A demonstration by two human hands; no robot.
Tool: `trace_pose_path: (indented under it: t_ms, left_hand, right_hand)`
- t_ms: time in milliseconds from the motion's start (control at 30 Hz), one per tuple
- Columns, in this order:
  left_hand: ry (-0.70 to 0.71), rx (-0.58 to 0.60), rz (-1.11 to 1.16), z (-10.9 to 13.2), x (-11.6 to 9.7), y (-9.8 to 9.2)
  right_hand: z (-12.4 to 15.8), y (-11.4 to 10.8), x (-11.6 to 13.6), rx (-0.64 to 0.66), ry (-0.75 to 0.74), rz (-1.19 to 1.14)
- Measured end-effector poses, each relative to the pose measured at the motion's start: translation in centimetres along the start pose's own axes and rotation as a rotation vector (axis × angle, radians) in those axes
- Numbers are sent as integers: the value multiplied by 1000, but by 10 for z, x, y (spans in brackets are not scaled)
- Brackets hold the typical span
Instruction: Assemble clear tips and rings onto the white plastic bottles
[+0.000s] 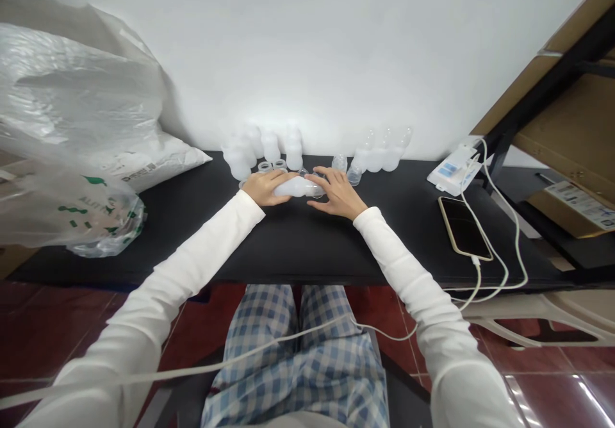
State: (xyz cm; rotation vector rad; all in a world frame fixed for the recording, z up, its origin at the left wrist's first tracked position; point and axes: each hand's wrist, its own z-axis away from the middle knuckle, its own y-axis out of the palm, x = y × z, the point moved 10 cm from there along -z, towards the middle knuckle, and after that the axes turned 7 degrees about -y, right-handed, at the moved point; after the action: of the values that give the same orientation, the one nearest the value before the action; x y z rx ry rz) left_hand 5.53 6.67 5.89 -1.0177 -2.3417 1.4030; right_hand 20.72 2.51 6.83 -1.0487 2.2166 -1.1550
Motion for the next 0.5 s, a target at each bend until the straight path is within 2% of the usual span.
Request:
trace_pose_path:
  t_ms: [233,500]
  left_hand:
    - [26,-23,-189,-1,-7,-5]
    - [-15,-7,-257,-2,0,-4]
  right_hand:
    - [3,-2,-14,2,114,41]
    - [4,-2,-9,-97,51,19]
